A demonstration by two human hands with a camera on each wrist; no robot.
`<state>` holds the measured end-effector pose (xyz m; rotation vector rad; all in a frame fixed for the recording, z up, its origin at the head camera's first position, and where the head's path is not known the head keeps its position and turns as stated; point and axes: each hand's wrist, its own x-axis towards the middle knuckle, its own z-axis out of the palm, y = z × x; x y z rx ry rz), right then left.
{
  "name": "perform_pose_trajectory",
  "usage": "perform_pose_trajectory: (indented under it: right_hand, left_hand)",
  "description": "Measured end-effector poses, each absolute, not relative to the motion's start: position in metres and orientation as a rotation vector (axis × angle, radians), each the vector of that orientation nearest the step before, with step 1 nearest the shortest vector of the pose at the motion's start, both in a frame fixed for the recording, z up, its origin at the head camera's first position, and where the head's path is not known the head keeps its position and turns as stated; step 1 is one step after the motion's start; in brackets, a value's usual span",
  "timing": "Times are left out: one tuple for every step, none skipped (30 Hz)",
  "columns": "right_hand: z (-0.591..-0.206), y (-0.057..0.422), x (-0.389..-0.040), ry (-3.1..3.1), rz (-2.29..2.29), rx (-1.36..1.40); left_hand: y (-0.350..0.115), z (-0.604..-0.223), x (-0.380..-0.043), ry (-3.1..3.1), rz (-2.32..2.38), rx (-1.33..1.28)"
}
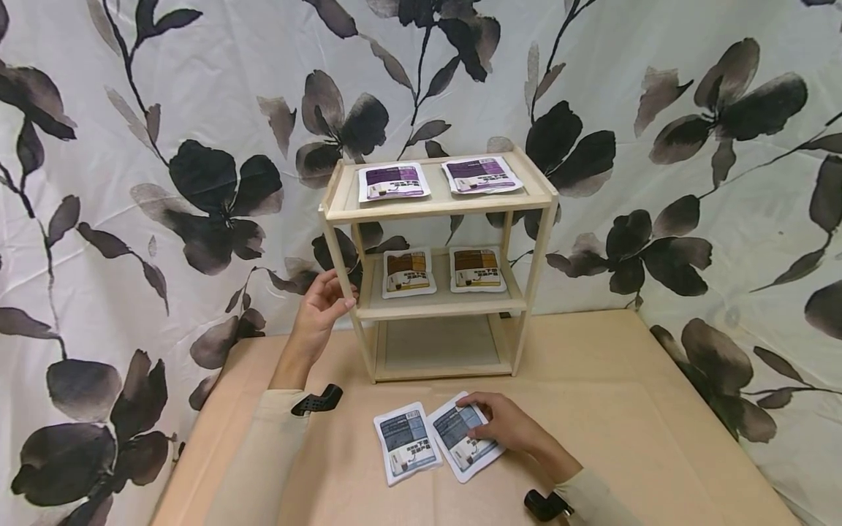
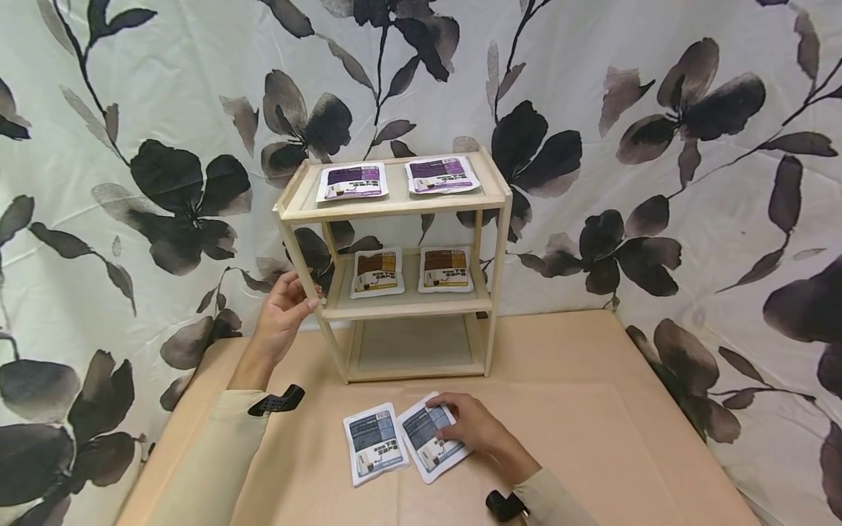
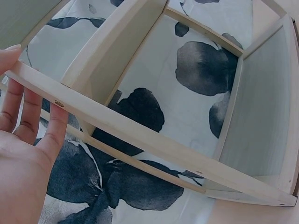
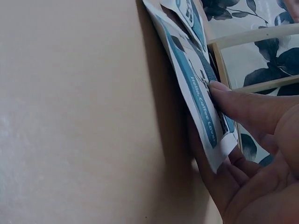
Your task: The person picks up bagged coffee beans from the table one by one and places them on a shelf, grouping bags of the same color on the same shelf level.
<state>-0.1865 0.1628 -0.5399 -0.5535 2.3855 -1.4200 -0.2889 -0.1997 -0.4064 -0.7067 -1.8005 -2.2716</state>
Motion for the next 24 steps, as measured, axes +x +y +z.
perform_pose_trajectory:
  right_hand:
    - [-0.540,0.164,-0.187,2.375,-1.425,-0.565]
    - [-0.540,0.164,-0.188,2.363,-1.429,-0.575]
    - [-0.540,0.165,-0.188,2.349,-1.435,-0.583]
    - [-0.540,0.166,-0.189,2.335,-1.442,-0.590]
    - [-0.540,0.167,-0.189,2.330,-1.443,-0.597]
    - [-0.541,0.168,-0.190,2.327,-1.442,-0.601]
    - [-0.541,0.168,-0.191,2.324,-1.443,-0.604]
    - [-0.542,0.169,-0.191,2.323,-1.445,-0.604]
    - [-0.542,0.170,-0.192,2.317,-1.451,-0.602]
    - [-0.542,0.170,-0.193,2.315,-1.456,-0.600]
    - [-0.542,0.171,-0.193,2.309,-1.461,-0.598]
    - [-0.542,0.171,-0.194,2.304,-1.467,-0.595]
    - [-0.542,0.171,-0.194,2.303,-1.469,-0.593]
    - [-0.541,0.171,-0.195,2.307,-1.470,-0.589]
    - [-0.540,0.172,-0.195,2.309,-1.473,-0.581]
    - [-0.539,0.172,-0.195,2.310,-1.477,-0.573]
    - [-0.538,0.172,-0.196,2.308,-1.484,-0.566]
    - [-0.536,0.172,-0.196,2.314,-1.488,-0.558]
    - [-0.535,0.172,-0.196,2.305,-1.501,-0.548]
    - [-0.534,0.172,-0.197,2.290,-1.521,-0.539]
    - [-0.532,0.172,-0.197,2.269,-1.545,-0.530]
    - [-0.531,0.172,-0.198,2.242,-1.572,-0.522]
    - [-0.530,0.173,-0.198,2.212,-1.600,-0.511]
    - [-0.530,0.173,-0.199,2.182,-1.628,-0.498]
  left_hand:
    - [-0.200,-0.406,-0.289,-1.803,-2.269,-0.706]
    - [-0.200,-0.407,-0.289,-1.801,-2.268,-0.708]
    - [-0.200,-0.407,-0.289,-1.801,-2.269,-0.708]
    - [-0.200,-0.407,-0.289,-1.801,-2.268,-0.710]
    - [-0.200,-0.407,-0.289,-1.804,-2.268,-0.706]
    - [-0.200,-0.407,-0.289,-1.808,-2.268,-0.703]
    - [-0.200,-0.407,-0.289,-1.808,-2.266,-0.704]
    - [-0.200,-0.407,-0.289,-1.808,-2.265,-0.705]
    - [-0.200,-0.407,-0.289,-1.811,-2.262,-0.702]
    - [-0.200,-0.407,-0.289,-1.814,-2.259,-0.701]
    - [-0.200,-0.407,-0.289,-1.815,-2.259,-0.701]
    - [-0.200,-0.407,-0.289,-1.817,-2.255,-0.702]
    - [-0.200,-0.407,-0.289,-1.819,-2.253,-0.704]
    - [-0.200,-0.407,-0.289,-1.821,-2.252,-0.705]
    - [-0.200,-0.407,-0.289,-1.823,-2.252,-0.704]
    - [-0.201,-0.407,-0.289,-1.824,-2.252,-0.703]
    - [-0.201,-0.407,-0.289,-1.824,-2.253,-0.704]
    - [-0.201,-0.407,-0.289,-1.823,-2.254,-0.704]
    - [-0.201,-0.407,-0.289,-1.821,-2.257,-0.704]
    - [-0.201,-0.407,-0.290,-1.820,-2.260,-0.704]
    - [-0.201,-0.407,-0.290,-1.818,-2.261,-0.704]
    - [-0.201,-0.407,-0.290,-1.816,-2.261,-0.705]
    - [-0.201,-0.407,-0.290,-1.815,-2.261,-0.707]
    - [-0.201,-0.407,-0.290,-1.817,-2.260,-0.706]
